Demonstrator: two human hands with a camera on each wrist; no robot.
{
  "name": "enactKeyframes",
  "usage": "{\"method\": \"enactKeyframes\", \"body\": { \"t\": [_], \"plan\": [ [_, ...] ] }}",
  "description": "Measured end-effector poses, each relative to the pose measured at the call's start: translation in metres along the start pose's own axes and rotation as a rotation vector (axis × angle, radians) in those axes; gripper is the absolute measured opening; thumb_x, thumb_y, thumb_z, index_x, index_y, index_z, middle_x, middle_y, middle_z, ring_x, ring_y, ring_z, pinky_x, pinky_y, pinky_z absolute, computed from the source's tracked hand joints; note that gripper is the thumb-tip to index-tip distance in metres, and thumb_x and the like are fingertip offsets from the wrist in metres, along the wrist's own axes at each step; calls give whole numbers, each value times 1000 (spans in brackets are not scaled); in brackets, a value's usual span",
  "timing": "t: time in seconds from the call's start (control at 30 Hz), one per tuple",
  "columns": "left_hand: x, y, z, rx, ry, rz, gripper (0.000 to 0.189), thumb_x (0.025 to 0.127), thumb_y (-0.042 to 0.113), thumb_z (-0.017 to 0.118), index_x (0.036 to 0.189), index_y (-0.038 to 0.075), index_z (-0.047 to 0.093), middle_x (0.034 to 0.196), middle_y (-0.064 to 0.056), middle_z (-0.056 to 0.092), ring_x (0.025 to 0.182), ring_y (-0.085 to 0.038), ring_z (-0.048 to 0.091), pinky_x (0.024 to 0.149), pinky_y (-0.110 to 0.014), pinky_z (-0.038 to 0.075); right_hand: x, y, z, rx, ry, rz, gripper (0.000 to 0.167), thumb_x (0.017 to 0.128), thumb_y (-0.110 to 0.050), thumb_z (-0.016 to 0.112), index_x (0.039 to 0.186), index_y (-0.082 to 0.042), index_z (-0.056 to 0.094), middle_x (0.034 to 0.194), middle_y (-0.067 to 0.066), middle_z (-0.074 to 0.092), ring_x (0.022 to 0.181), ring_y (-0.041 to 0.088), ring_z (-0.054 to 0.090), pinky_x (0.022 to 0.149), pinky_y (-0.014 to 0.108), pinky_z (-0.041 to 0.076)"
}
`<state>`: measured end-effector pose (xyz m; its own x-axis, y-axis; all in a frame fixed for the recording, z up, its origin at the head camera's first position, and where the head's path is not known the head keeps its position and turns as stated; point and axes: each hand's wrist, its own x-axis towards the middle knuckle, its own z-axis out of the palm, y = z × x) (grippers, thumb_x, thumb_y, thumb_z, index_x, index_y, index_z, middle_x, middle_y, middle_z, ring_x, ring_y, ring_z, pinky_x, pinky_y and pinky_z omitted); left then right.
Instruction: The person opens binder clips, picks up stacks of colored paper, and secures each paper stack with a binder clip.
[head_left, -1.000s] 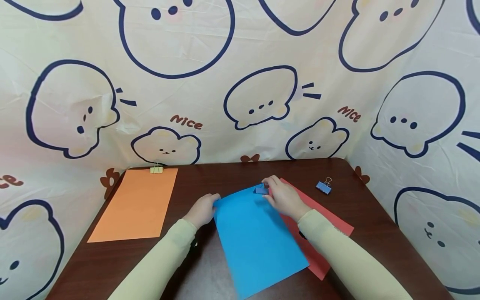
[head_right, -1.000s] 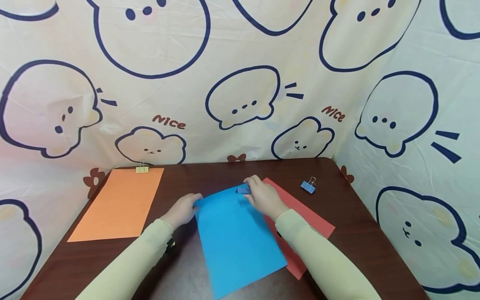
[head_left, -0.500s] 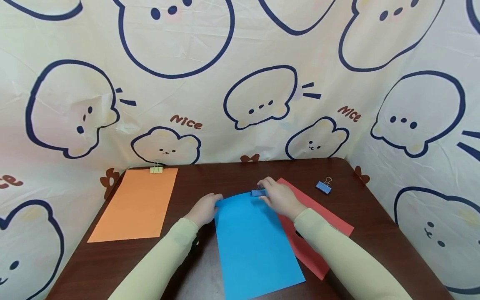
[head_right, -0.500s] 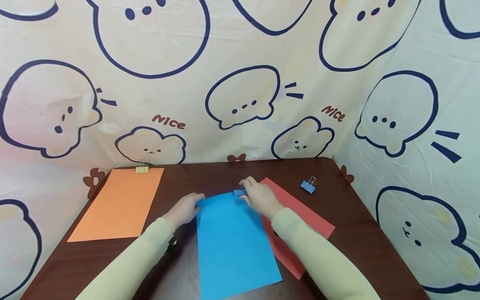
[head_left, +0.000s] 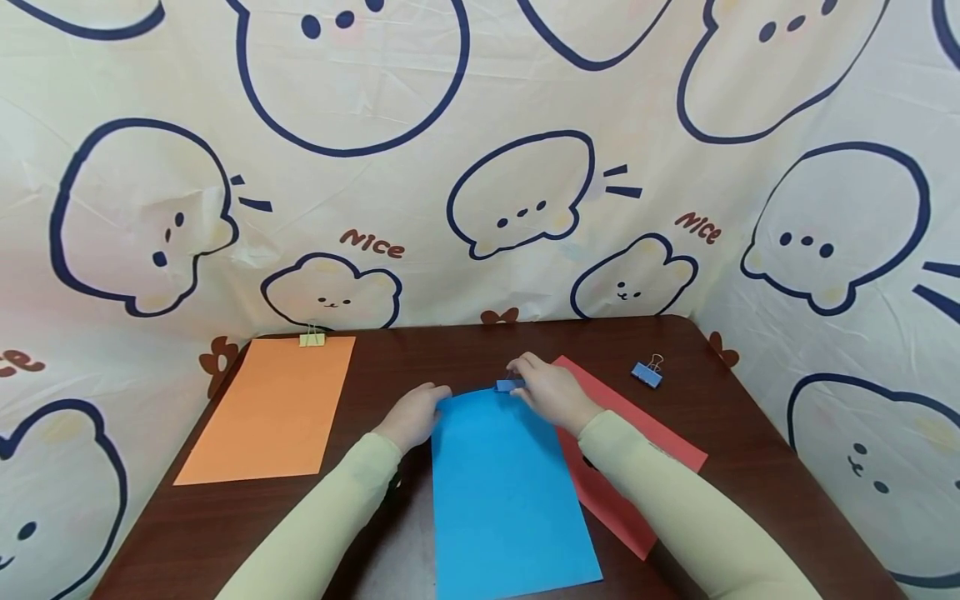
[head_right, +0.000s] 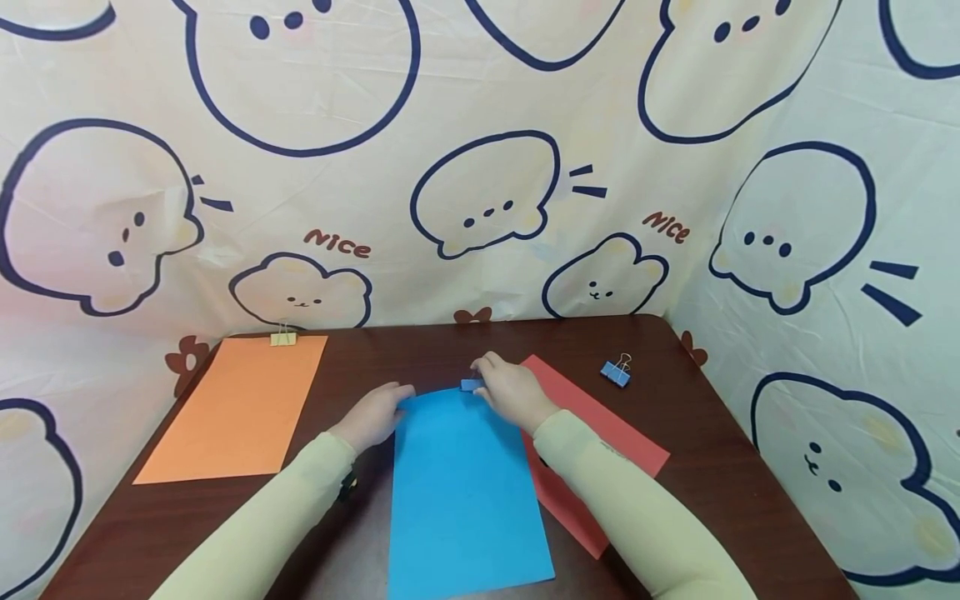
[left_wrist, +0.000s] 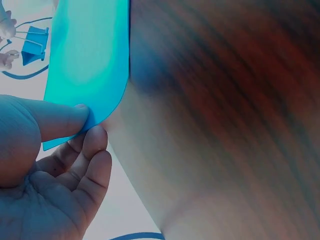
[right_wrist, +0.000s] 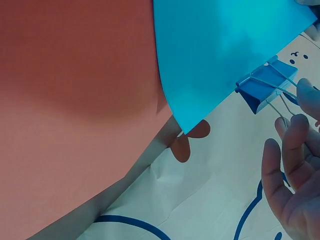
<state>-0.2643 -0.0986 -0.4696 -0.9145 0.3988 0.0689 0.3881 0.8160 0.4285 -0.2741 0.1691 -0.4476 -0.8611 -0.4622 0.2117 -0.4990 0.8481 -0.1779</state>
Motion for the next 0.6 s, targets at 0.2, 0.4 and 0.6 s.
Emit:
{"method": "enactKeyframes", "body": {
  "t": [0.2, 0.4, 0.6],
  "plan": [
    [1, 1, 3, 4, 3, 11, 28, 99, -1, 63, 126, 6, 69, 121, -16, 68, 113, -32, 66, 100, -47, 55, 3, 1, 4, -1, 1, 3, 40, 97, -28, 73, 132, -12, 61, 126, 5, 64, 101, 17, 72, 84, 28, 60],
    [1, 1, 6, 20, 1, 13, 30, 101, 0, 61, 129, 5, 67, 130, -19, 66, 126, -36, 63, 104, -49, 52, 8, 0, 4, -7, 4, -14, 39, 97, -27, 73, 132, -13, 62, 125, 4, 65, 105, 17, 72, 88, 29, 60],
    [1, 4, 5, 9, -7, -8, 33, 101, 1, 61, 133, 5, 65, 134, -20, 65, 128, -37, 61, 105, -50, 52, 12, -1, 6, -19, -8, -25, 37, 97, -26, 73, 130, -12, 64, 123, 4, 66, 107, 17, 72, 89, 28, 60]
  ]
}}
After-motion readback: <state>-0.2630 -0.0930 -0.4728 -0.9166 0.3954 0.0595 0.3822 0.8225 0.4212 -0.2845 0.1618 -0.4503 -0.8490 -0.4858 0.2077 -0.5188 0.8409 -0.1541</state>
